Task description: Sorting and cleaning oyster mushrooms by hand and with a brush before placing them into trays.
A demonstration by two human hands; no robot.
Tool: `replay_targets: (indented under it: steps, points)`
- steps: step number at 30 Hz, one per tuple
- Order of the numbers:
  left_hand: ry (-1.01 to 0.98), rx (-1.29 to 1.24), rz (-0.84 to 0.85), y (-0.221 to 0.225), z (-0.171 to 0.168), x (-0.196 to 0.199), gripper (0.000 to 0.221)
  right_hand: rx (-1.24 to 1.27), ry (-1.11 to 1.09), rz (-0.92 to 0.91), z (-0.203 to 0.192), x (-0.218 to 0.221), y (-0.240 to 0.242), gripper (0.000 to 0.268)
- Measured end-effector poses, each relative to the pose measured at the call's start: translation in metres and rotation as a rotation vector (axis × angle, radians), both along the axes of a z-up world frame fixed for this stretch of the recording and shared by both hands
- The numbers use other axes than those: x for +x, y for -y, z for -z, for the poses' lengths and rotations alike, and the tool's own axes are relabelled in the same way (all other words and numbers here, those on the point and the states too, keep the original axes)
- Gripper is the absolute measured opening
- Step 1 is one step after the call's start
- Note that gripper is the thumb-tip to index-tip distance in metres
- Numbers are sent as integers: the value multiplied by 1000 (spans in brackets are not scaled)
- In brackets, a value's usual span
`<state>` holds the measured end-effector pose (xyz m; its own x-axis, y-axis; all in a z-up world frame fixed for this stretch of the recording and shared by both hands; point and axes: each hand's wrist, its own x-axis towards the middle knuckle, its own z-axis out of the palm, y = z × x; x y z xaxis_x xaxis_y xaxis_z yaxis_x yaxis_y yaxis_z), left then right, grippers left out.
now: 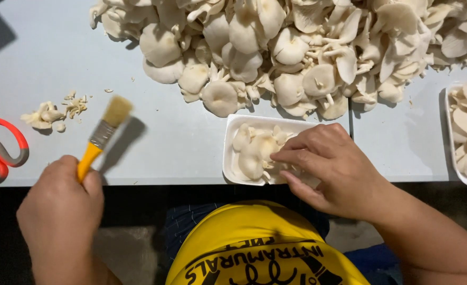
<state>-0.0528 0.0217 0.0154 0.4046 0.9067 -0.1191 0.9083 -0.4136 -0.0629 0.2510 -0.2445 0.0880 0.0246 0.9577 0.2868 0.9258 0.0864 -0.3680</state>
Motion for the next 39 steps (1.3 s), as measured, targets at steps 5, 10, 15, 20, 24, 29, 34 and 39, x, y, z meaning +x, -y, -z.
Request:
replay_targets:
  steps: [5,10,15,20,24,29,34,39]
  points:
    - [144,-162,344,49,-15,19,20,-44,41,55,3,-8,-4,27]
    - [192,57,753,79,-21,46,16,-40,80,64,2,-12,-11,12]
    - [69,226,819,81,-19,54,20,-58,127,77,3,-11,-12,7]
    - [31,249,806,83,-17,55,19,-120,-215,99,14,-4,-9,9]
    - [-3,225,803,83,-18,57,16,-37,-593,95,27,6,1,9]
    - [30,234,799,82,-15,54,24,3,-414,92,15,0,13,14]
    - [46,199,779,81,-17,55,18,22,-12,49,13,-14,22,17]
    - [61,219,790,82,-16,56,18,-5,147,221,26,-31,14,27]
